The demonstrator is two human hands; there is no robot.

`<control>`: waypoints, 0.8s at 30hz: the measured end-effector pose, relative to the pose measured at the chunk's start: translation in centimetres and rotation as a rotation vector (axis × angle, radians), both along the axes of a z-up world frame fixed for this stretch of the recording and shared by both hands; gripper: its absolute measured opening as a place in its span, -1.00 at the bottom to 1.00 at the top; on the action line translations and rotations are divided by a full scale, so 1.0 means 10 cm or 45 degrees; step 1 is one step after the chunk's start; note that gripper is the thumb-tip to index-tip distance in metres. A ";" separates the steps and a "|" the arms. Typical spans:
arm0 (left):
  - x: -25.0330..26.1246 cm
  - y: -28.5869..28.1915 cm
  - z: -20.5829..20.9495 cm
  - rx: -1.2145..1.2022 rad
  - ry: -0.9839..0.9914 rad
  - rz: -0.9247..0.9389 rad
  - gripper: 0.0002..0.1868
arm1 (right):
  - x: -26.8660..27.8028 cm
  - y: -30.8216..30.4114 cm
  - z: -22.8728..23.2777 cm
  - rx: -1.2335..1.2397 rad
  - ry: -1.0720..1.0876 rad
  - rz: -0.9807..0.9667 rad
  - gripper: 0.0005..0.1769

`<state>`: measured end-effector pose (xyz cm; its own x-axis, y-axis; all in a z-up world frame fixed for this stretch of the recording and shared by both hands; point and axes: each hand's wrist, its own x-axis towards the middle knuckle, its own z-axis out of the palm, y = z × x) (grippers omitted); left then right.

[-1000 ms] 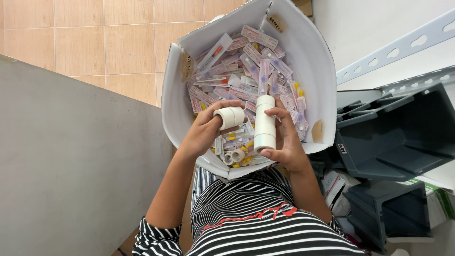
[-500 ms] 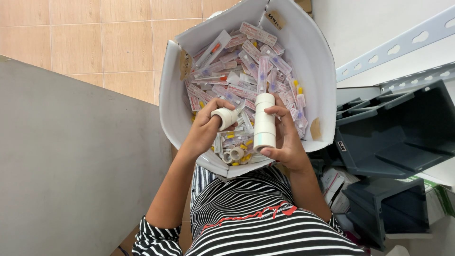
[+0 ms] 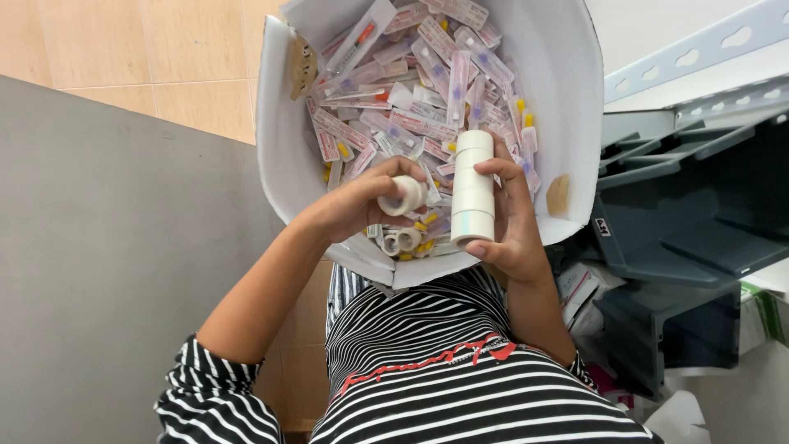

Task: The person sorts through a large white bin filled with medical supplies, picking out rolls of white tape and placing them into a box on a nearby shelf. They then handle several boxes of medical products, including surgical tape and calcium gluconate, moving them between shelves.

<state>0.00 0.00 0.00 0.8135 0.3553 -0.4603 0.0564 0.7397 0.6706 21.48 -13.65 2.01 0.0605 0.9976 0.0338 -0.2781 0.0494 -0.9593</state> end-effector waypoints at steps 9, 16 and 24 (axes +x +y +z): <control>0.50 -0.04 -0.37 0.600 0.505 -0.555 -0.52 | 0.02 -0.03 -0.02 0.007 -0.021 -0.078 0.01; 0.77 -0.25 -0.82 1.565 0.732 -1.475 -0.56 | 0.02 -0.06 -0.07 -0.026 -0.066 -0.128 -0.02; 0.81 -0.48 -1.03 2.176 0.586 -1.936 -0.37 | 0.04 -0.06 -0.09 -0.030 -0.041 -0.210 -0.02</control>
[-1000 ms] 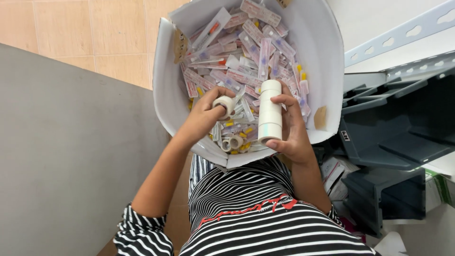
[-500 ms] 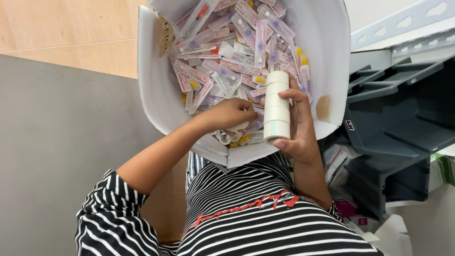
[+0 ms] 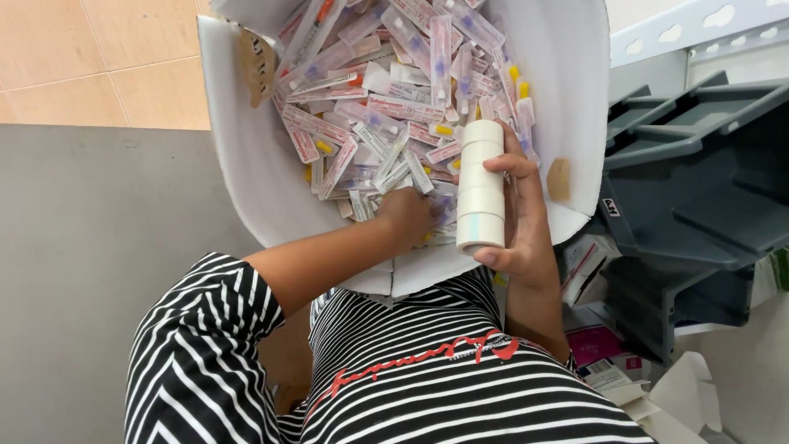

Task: The person sorts through a large white bin filled with medical supplies, picking out rolls of white tape and placing them into a box on a nearby shelf. They then handle several boxes of medical products, including surgical tape and calcium gluconate, moving them between shelves.

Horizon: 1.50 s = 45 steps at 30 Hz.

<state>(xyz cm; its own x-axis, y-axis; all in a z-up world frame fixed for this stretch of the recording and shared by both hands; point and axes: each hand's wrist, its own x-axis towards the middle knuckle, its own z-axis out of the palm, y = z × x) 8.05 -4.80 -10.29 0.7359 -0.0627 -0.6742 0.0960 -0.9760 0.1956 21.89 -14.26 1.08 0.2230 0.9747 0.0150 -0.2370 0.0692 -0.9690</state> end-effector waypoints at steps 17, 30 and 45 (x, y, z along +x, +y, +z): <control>-0.32 0.36 -0.62 -0.479 0.548 0.386 -0.36 | 0.05 0.06 -0.02 -0.032 0.019 0.013 0.00; -0.14 0.20 -0.30 -0.193 0.643 0.350 -0.47 | 0.02 0.09 0.04 -0.074 0.089 0.046 0.05; -0.24 0.47 -0.12 -0.622 0.741 0.710 -0.21 | 0.01 0.07 0.00 0.168 0.314 -0.366 0.05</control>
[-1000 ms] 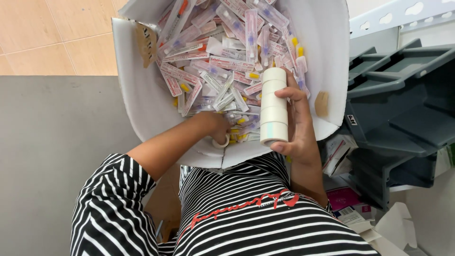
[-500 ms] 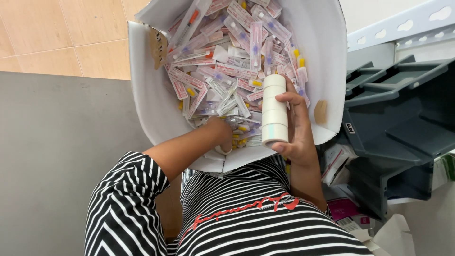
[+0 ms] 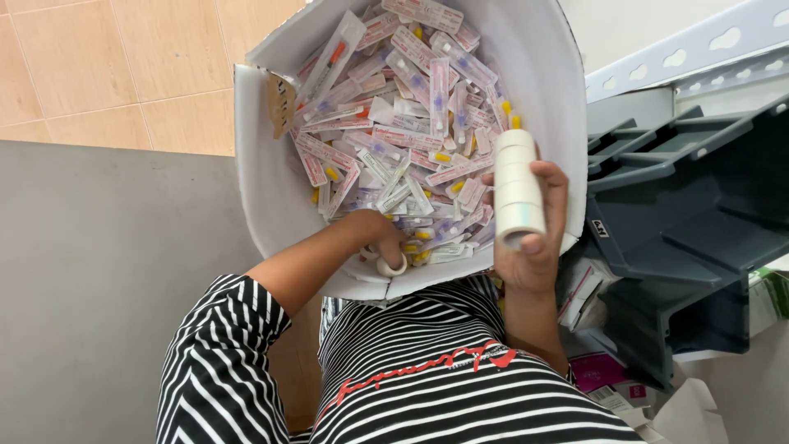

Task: The person sorts through a large white bin filled with medical supplies, picking out rolls of white tape and placing them into a box on a nearby shelf. They then handle several boxes of medical products, including surgical tape and calcium gluconate, moving them between shelves.

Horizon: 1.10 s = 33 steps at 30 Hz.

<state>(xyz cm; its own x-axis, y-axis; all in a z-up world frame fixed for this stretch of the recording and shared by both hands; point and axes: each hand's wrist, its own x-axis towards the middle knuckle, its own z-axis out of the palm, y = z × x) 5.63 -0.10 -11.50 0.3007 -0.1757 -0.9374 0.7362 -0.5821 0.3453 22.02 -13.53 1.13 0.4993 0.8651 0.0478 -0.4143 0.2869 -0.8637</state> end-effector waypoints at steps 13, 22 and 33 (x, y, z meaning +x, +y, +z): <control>-0.09 -0.02 -0.08 0.237 -0.135 -0.289 -0.43 | 0.03 -0.09 -0.05 0.043 0.098 -0.095 0.00; -0.44 0.15 -0.36 0.151 -0.189 -0.289 -0.46 | 0.00 0.02 -0.03 0.025 0.072 -0.016 0.05; -0.32 -0.14 -0.19 0.289 -0.276 -0.192 -0.51 | 0.00 0.02 -0.08 -0.009 0.075 0.018 0.06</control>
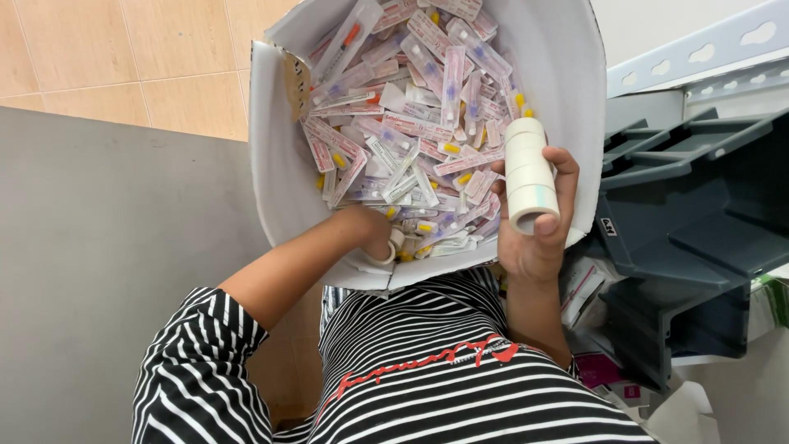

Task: The person sorts through a large white bin filled with medical supplies, picking out rolls of white tape and placing them into a box on a nearby shelf. They then handle several boxes of medical products, including surgical tape and calcium gluconate, moving them between shelves.

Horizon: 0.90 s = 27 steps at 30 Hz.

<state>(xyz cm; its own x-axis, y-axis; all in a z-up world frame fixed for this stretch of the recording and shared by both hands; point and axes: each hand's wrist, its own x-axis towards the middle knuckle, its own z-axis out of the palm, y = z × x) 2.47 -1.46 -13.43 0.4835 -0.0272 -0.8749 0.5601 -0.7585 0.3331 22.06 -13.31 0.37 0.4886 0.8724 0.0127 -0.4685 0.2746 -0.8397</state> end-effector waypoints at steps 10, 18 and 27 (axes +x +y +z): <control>0.05 0.02 -0.10 -0.087 -0.071 0.050 -0.52 | -0.07 0.07 0.06 -0.009 -0.026 0.032 0.09; 0.06 0.21 0.55 -0.339 0.135 0.347 -0.46 | -0.04 0.10 0.05 0.000 -0.041 0.151 0.07; -0.54 0.93 0.34 -0.028 -0.020 0.537 -0.45 | 0.01 0.09 0.07 0.016 -0.037 0.178 0.03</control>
<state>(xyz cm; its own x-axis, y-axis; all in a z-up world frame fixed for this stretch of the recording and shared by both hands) -2.97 7.87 -9.99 0.4694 0.1578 -0.8687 0.8149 -0.4563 0.3574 22.11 -12.38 1.12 0.3612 0.9318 0.0364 -0.4784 0.2187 -0.8505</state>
